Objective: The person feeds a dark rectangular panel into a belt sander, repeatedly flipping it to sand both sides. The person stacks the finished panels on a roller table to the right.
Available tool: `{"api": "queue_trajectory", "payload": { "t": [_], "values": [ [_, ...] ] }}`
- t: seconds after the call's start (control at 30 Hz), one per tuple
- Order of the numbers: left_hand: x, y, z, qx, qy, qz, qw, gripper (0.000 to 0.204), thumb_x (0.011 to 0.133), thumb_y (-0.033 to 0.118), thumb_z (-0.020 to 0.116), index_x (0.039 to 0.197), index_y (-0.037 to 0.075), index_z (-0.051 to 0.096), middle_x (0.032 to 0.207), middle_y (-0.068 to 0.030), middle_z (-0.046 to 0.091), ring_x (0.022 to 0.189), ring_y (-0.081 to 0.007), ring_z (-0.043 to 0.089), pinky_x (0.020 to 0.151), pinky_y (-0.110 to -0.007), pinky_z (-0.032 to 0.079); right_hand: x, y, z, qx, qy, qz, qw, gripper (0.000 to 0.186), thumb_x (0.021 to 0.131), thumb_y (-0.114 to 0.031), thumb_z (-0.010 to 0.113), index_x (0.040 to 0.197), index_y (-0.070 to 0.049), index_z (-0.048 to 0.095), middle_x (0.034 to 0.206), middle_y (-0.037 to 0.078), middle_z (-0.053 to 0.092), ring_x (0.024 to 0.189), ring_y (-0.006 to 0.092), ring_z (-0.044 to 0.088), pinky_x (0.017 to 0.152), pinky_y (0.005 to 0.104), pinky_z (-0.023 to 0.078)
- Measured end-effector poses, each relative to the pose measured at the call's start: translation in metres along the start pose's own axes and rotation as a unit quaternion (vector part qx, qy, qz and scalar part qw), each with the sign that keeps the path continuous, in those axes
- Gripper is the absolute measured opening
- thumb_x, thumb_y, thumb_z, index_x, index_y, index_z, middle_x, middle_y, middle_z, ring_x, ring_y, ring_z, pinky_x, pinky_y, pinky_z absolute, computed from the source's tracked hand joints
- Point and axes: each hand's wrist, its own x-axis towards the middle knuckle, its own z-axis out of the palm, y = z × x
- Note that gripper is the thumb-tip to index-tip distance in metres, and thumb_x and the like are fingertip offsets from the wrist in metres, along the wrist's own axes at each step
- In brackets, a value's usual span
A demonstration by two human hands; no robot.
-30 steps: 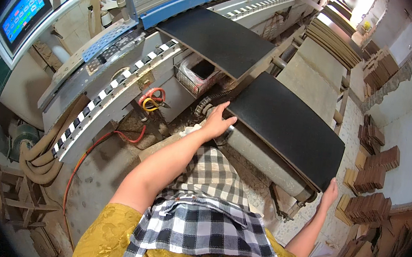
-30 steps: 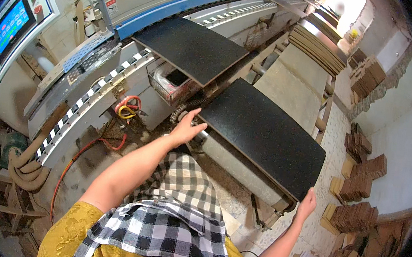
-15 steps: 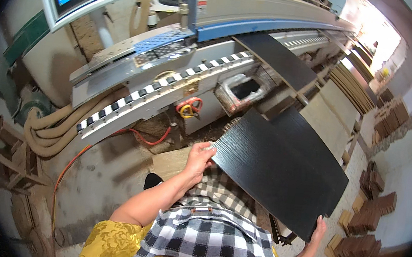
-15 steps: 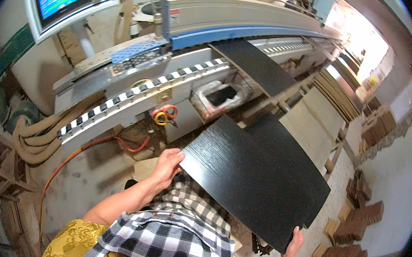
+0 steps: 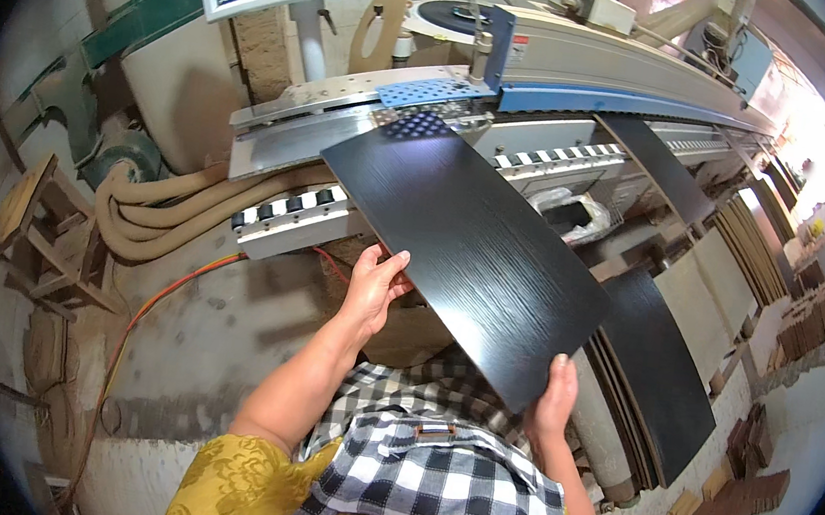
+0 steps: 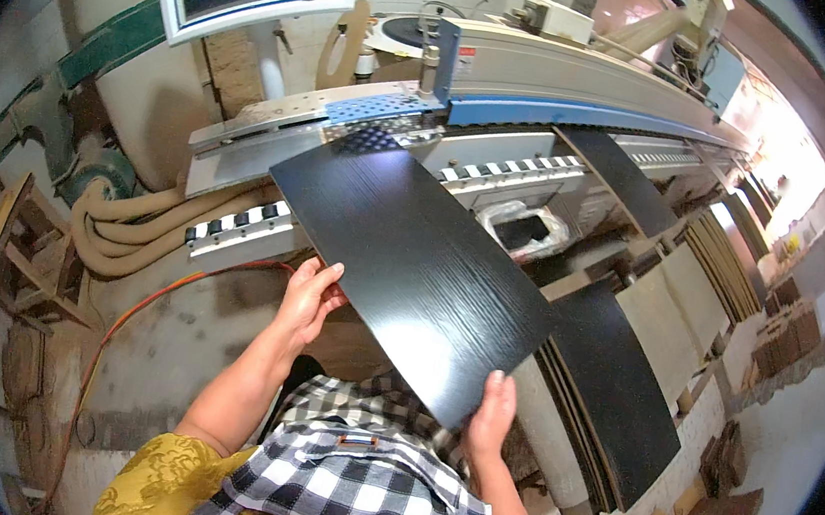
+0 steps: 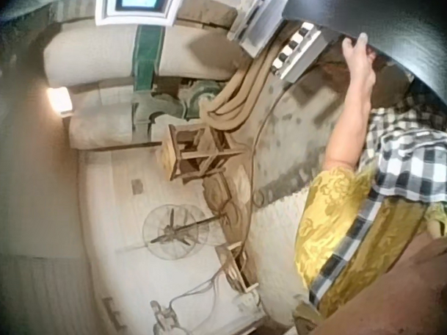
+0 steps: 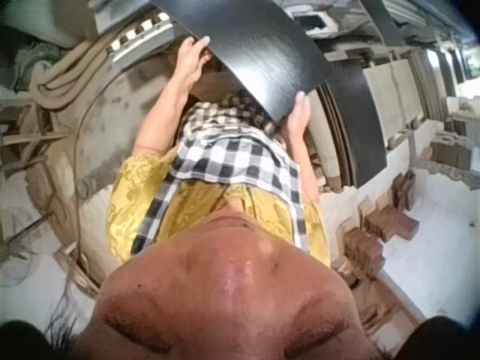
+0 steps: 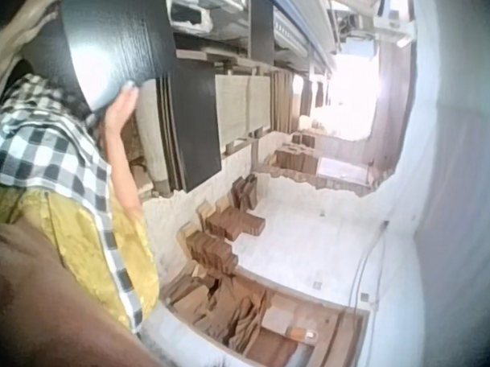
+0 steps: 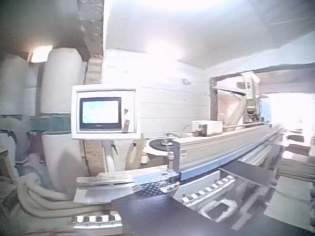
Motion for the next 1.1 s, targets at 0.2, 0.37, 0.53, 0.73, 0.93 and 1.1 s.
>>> {"api": "queue_trajectory", "payload": {
  "t": [0.2,0.37,0.53,0.73,0.93,1.1],
  "values": [
    [-0.031,0.020,-0.035,-0.012,-0.008,0.041,0.999,0.034,0.085,0.013,0.055,0.115,0.003,0.042,0.103,-0.0061,0.054,0.091,-0.0148,0.054,0.078,-0.031,0.045,0.004,-0.001,0.045,-0.001,-0.397,0.125,0.909,0.031,0.095,-0.028,0.035,0.091,0.000,0.048,0.076,0.016,0.062,0.063,0.0178,0.058,0.064,0.0281,0.048],
    [-0.057,0.031,-0.047,0.023,0.044,0.103,0.993,0.059,0.084,0.008,0.054,0.135,0.004,0.023,0.097,-0.0052,0.057,0.087,-0.0100,0.054,0.081,-0.023,0.041,0.005,0.011,0.074,-0.042,-0.487,0.129,0.863,0.040,0.093,-0.031,0.040,0.077,0.001,0.055,0.072,0.010,0.063,0.064,0.0123,0.056,0.062,0.0246,0.046],
    [-0.047,0.031,-0.064,0.045,0.060,0.148,0.986,0.061,0.086,0.007,0.052,0.137,0.005,0.020,0.094,-0.0025,0.058,0.082,-0.0062,0.051,0.078,-0.021,0.039,0.001,0.012,0.079,-0.108,-0.463,0.130,0.870,0.036,0.093,-0.030,0.041,0.088,0.001,0.059,0.063,0.004,0.059,0.057,0.0079,0.053,0.056,0.0219,0.044],
    [-0.056,0.045,-0.068,0.125,0.058,0.074,0.988,0.058,0.086,0.010,0.052,0.137,0.011,0.025,0.084,0.0060,0.052,0.055,0.0003,0.038,0.048,-0.014,0.035,0.011,0.027,0.013,-0.398,-0.367,-0.088,0.836,0.025,0.088,-0.025,0.049,0.097,-0.007,0.063,0.068,0.014,0.062,0.059,0.0223,0.061,0.058,0.0294,0.048],
    [-0.052,0.046,-0.067,0.134,0.062,0.076,0.986,0.056,0.086,0.010,0.050,0.137,0.012,0.026,0.070,0.0089,0.045,0.051,0.0011,0.033,0.044,-0.013,0.030,-0.002,0.082,-0.064,-0.417,-0.230,-0.150,0.867,0.018,0.082,-0.020,0.055,0.089,-0.006,0.064,0.074,0.016,0.063,0.064,0.0276,0.062,0.057,0.0333,0.048],
    [-0.048,0.045,-0.060,0.144,0.046,0.074,0.986,0.056,0.086,0.010,0.049,0.137,0.011,0.025,0.069,0.0094,0.043,0.052,0.0004,0.032,0.045,-0.014,0.030,-0.004,0.078,-0.054,-0.422,-0.208,-0.148,0.870,0.015,0.080,-0.018,0.057,0.088,-0.007,0.065,0.065,0.013,0.061,0.056,0.0257,0.060,0.053,0.0330,0.046]
  ]
}}
